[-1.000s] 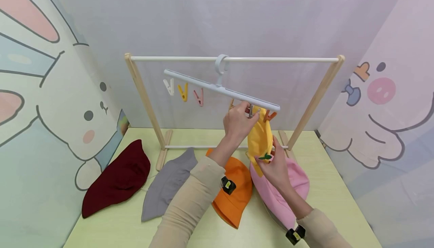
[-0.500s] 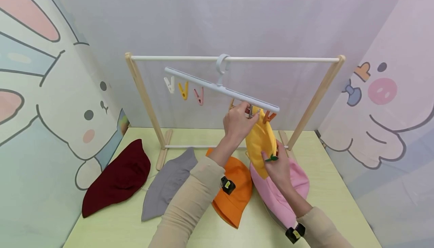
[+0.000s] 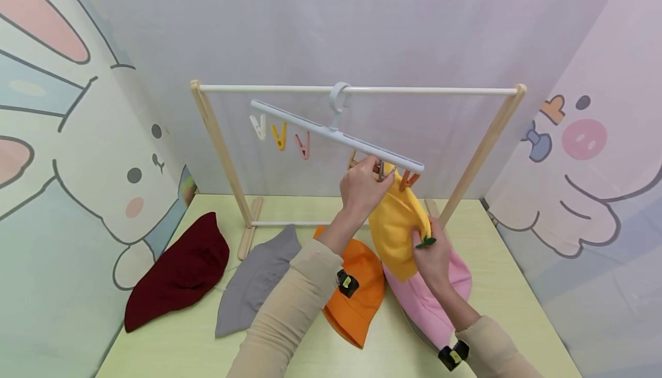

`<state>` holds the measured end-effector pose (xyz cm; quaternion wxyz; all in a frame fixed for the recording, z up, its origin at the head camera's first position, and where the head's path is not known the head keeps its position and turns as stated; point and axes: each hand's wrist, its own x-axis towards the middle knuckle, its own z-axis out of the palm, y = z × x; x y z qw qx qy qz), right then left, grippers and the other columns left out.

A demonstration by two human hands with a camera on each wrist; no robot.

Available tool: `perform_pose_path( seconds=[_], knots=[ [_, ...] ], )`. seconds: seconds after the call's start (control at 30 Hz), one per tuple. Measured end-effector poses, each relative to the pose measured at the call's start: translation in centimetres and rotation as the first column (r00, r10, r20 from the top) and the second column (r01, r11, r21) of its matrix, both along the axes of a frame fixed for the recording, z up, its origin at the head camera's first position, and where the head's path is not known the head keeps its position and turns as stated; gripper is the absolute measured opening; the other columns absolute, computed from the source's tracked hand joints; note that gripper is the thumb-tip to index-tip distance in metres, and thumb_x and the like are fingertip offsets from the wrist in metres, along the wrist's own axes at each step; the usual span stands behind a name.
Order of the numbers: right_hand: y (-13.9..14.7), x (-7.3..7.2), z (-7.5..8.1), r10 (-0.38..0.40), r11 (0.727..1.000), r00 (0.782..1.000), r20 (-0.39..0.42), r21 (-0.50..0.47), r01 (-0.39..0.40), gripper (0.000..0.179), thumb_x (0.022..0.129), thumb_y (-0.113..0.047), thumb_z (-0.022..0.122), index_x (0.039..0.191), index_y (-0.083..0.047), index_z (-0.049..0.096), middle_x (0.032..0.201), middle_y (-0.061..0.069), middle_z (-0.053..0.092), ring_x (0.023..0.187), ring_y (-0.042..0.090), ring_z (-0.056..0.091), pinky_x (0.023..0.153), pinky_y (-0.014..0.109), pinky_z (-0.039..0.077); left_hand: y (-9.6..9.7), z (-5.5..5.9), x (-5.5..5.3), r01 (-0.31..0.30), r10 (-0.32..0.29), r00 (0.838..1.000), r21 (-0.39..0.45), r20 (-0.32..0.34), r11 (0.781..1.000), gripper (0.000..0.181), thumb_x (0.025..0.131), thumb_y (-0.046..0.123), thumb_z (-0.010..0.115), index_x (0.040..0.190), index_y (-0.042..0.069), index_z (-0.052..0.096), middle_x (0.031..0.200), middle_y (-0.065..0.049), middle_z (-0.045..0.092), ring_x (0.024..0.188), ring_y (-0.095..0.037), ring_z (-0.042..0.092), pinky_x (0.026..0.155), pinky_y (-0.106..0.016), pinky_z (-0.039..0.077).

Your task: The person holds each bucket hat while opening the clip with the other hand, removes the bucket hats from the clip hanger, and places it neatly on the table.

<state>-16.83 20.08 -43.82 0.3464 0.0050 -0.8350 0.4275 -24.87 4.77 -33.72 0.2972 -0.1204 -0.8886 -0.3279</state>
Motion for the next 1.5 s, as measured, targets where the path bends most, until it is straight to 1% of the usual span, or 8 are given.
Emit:
perform_pose_path(
  seconds=[0.2, 0.47, 0.77, 0.97, 1.1, 1.3, 1.37, 1.5],
  knots=[
    [0.4, 0.0, -0.1, 0.002, 1.0, 0.999, -0.035, 0.006, -0.002, 0.023, 0.081, 0.0, 0.062, 0.104, -0.002, 0.059, 0.084, 0.011, 0.063, 0.071, 0.014, 0.052, 0.062, 0.009, 0.038, 0.0, -0.1, 0.0, 0.002, -0.002, 1.0, 0.011, 0.013, 1.0, 0.023, 0.079, 0.038, 0.067, 0.083, 0.017, 0.061, 0.08, 0.006, 0.066, 0.054, -0.006, 0.053, 0.046, -0.018, 0.037],
    [0.9, 0.1, 0.1, -0.007, 0.999, 0.997, -0.077, 0.039, 0.01, 0.018, 0.08, 0.002, 0.063, 0.098, 0.0, 0.061, 0.081, 0.011, 0.064, 0.068, 0.014, 0.051, 0.062, 0.009, 0.038, 0.1, -0.2, 0.0, -0.005, 0.004, 1.0, 0.025, 0.016, 1.0, 0.022, 0.08, 0.038, 0.066, 0.085, 0.017, 0.061, 0.079, 0.008, 0.063, 0.058, -0.004, 0.056, 0.047, -0.018, 0.038],
    [1.3, 0.2, 0.4, 0.007, 0.993, 0.992, -0.128, 0.117, 0.008, 0.015, 0.078, 0.004, 0.064, 0.092, 0.001, 0.061, 0.078, 0.012, 0.063, 0.065, 0.014, 0.05, 0.062, 0.011, 0.037, 0.3, -0.2, 0.1, -0.002, 0.0, 0.999, 0.043, 0.042, 0.999, 0.021, 0.08, 0.037, 0.066, 0.086, 0.018, 0.059, 0.081, 0.009, 0.063, 0.06, -0.005, 0.056, 0.049, -0.02, 0.039],
    [1.7, 0.3, 0.7, 0.034, 0.983, 0.987, -0.156, 0.182, -0.005, 0.016, 0.075, 0.005, 0.066, 0.091, 0.002, 0.061, 0.08, 0.013, 0.063, 0.066, 0.019, 0.054, 0.065, 0.009, 0.037, 0.2, -0.3, 0.1, -0.006, 0.003, 0.998, 0.045, 0.066, 0.999, 0.022, 0.08, 0.037, 0.066, 0.086, 0.017, 0.059, 0.082, 0.008, 0.062, 0.06, -0.006, 0.055, 0.049, -0.02, 0.039],
    [1.9, 0.3, 0.8, 0.049, 0.979, 0.982, -0.18, 0.205, -0.011, 0.017, 0.074, 0.006, 0.066, 0.09, 0.002, 0.062, 0.08, 0.013, 0.064, 0.068, 0.021, 0.055, 0.067, 0.012, 0.038, 0.1, -0.4, 0.1, -0.002, -0.003, 0.997, 0.057, 0.081, 0.998, 0.021, 0.081, 0.036, 0.065, 0.087, 0.017, 0.059, 0.083, 0.009, 0.061, 0.062, -0.005, 0.057, 0.05, -0.021, 0.041],
    [2.0, 0.5, 1.0, 0.071, 0.97, 0.984, -0.164, 0.243, -0.03, 0.016, 0.073, 0.005, 0.067, 0.088, 0.0, 0.061, 0.077, 0.011, 0.061, 0.066, 0.018, 0.052, 0.063, 0.02, 0.04, 0.1, -0.6, 0.2, 0.0, -0.011, 0.993, 0.086, 0.118, 0.996, 0.02, 0.082, 0.036, 0.064, 0.087, 0.018, 0.058, 0.085, 0.009, 0.062, 0.067, -0.005, 0.06, 0.055, -0.022, 0.044],
    [2.1, 0.6, 1.1, 0.082, 0.966, 0.984, -0.16, 0.254, -0.039, 0.016, 0.073, 0.005, 0.067, 0.087, 0.0, 0.06, 0.076, 0.01, 0.061, 0.065, 0.018, 0.051, 0.062, 0.022, 0.041, 0.0, -0.7, 0.2, 0.003, -0.015, 0.993, 0.098, 0.12, 0.995, 0.021, 0.082, 0.035, 0.064, 0.09, 0.017, 0.058, 0.086, 0.008, 0.063, 0.068, -0.006, 0.061, 0.055, -0.023, 0.044],
    [2.2, 0.7, 1.3, 0.105, 0.961, 0.98, -0.169, 0.27, -0.056, 0.016, 0.073, 0.005, 0.067, 0.086, 0.0, 0.06, 0.075, 0.009, 0.059, 0.065, 0.017, 0.05, 0.061, 0.023, 0.04, -0.1, -1.0, 0.4, 0.006, -0.021, 0.993, 0.123, 0.12, 0.992, 0.027, 0.082, 0.033, 0.064, 0.102, 0.015, 0.06, 0.089, 0.006, 0.066, 0.069, -0.007, 0.062, 0.057, -0.024, 0.046]
  ],
)
